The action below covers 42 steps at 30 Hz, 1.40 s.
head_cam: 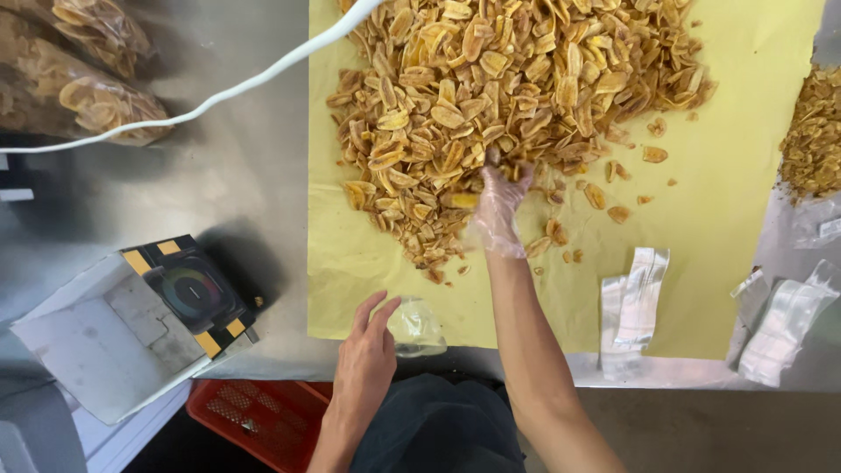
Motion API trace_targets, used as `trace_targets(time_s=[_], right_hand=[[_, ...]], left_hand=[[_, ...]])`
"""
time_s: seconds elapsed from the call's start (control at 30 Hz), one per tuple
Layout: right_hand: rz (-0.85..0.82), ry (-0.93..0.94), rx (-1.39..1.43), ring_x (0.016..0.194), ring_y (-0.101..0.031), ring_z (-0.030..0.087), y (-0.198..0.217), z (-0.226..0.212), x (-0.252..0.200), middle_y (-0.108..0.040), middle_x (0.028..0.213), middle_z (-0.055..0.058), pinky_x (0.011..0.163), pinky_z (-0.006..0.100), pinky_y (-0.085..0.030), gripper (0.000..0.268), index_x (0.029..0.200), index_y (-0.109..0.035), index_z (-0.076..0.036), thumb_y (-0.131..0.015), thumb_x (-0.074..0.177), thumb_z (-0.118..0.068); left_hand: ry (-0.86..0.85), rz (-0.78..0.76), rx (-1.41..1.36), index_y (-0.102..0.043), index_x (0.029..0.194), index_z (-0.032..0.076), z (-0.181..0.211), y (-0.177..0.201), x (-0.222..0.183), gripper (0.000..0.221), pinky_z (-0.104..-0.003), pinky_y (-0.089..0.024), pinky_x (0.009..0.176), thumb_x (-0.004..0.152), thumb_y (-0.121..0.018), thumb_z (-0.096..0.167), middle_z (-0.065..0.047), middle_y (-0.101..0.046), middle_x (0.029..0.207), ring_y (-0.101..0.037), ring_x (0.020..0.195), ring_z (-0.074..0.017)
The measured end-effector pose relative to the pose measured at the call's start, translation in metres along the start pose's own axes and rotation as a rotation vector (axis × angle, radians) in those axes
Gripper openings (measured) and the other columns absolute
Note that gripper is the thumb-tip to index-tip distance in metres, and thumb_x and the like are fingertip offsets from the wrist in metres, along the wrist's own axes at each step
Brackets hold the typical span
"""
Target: The person scoops dried banana chips from a large pile on a yellow sheet into a small cardboard box placed on a digital scale. After weighing, the person transfers the chips into clear plastic bags and sets them aside on the counter.
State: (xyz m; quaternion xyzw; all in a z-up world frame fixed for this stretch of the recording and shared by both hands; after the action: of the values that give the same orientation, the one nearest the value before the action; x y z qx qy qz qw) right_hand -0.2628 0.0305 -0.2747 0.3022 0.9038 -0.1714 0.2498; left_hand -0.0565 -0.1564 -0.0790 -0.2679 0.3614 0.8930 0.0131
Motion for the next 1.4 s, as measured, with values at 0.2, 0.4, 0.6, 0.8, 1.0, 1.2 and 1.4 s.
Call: trace_targets(time_s=[0.2,0.4,0.6,0.8,1.0,1.2,1.4], right_hand=[[-0.149,-0.174,-0.184,0.082,-0.069,0.025,0.031,0.01,-0.002,-0.071,0.115,0.016,0.051,0.035,-0.062,0.047,0.123,-0.055,-0.017,-0.077,0.084,-0.003],[-0.582,0.162,0.221,0.069,-0.06,0.021,0.044,-0.067,-0.052,-0.06,0.102,0.016,0.049,0.035,-0.055,0.039,0.126,-0.056,-0.011,-0.074,0.097,0.008],[-0.613,0.411,0.001,0.091,-0.069,0.02,0.061,-0.128,-0.13,-0.057,0.126,0.01,0.06,0.034,-0.066,0.041,0.116,-0.054,-0.016,-0.073,0.088,0.007],[-0.753,1.115,-0.651,0.119,-0.065,0.031,0.047,-0.137,-0.163,-0.059,0.133,0.011,0.097,0.039,-0.058,0.055,0.119,-0.057,-0.015,-0.093,0.08,-0.003],[-1.013,1.05,-0.808,0.134,-0.054,0.039,0.049,-0.153,-0.162,-0.054,0.142,0.013,0.11,0.047,-0.052,0.068,0.135,-0.056,-0.016,-0.087,0.077,0.003],[-1.054,1.062,-0.999,0.139,-0.049,0.041,0.034,-0.188,-0.174,-0.051,0.148,0.015,0.115,0.05,-0.047,0.069,0.136,-0.059,-0.019,-0.069,0.072,0.005],[-1.113,0.918,-1.089,0.138,-0.053,0.038,0.032,-0.185,-0.142,-0.049,0.153,0.017,0.109,0.04,-0.052,0.067,0.139,-0.06,-0.02,-0.062,0.078,0.007]], left_hand=[[-0.136,-0.01,0.03,-0.055,0.136,0.002,0.025,-0.007,0.025,0.053,-0.05,-0.055,0.083,0.084,-0.055,-0.006,-0.016,-0.05,0.15,-0.069,0.097,-0.0416],[-0.239,0.077,0.018,-0.051,0.142,-0.002,0.06,-0.016,0.048,0.057,-0.049,-0.054,0.089,0.085,-0.058,-0.003,-0.018,-0.05,0.149,-0.067,0.102,-0.0426],[-0.25,0.02,0.035,-0.044,0.147,-0.001,0.086,-0.029,0.058,0.073,-0.049,-0.056,0.08,0.076,-0.062,-0.004,-0.014,-0.045,0.154,-0.068,0.098,-0.0409],[-0.312,0.091,-0.022,-0.04,0.15,0.005,0.098,-0.035,0.066,0.078,-0.047,-0.058,0.078,0.078,-0.068,-0.004,-0.01,-0.043,0.157,-0.068,0.104,-0.0387],[-0.363,0.189,-0.107,-0.042,0.15,0.008,0.096,-0.043,0.068,0.086,-0.046,-0.058,0.083,0.07,-0.074,-0.006,-0.008,-0.044,0.155,-0.063,0.12,-0.0401],[-0.273,0.123,-0.106,-0.041,0.149,0.008,0.089,-0.05,0.071,0.087,-0.046,-0.058,0.079,0.069,-0.069,-0.01,-0.008,-0.043,0.156,-0.066,0.11,-0.0391],[-0.216,0.105,-0.107,-0.041,0.15,0.007,0.081,-0.05,0.076,0.077,-0.045,-0.057,0.071,0.078,-0.06,-0.007,-0.008,-0.043,0.158,-0.07,0.093,-0.0372]])
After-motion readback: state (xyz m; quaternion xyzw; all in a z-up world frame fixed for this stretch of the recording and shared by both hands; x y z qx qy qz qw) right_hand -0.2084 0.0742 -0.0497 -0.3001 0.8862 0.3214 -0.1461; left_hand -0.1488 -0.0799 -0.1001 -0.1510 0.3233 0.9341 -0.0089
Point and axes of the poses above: each hand's wrist, its own x-axis towards the middle knuckle, its own y-axis out of the back of the hand, z = x × y, the point moved 4 cm from there along x, towards the middle knuckle
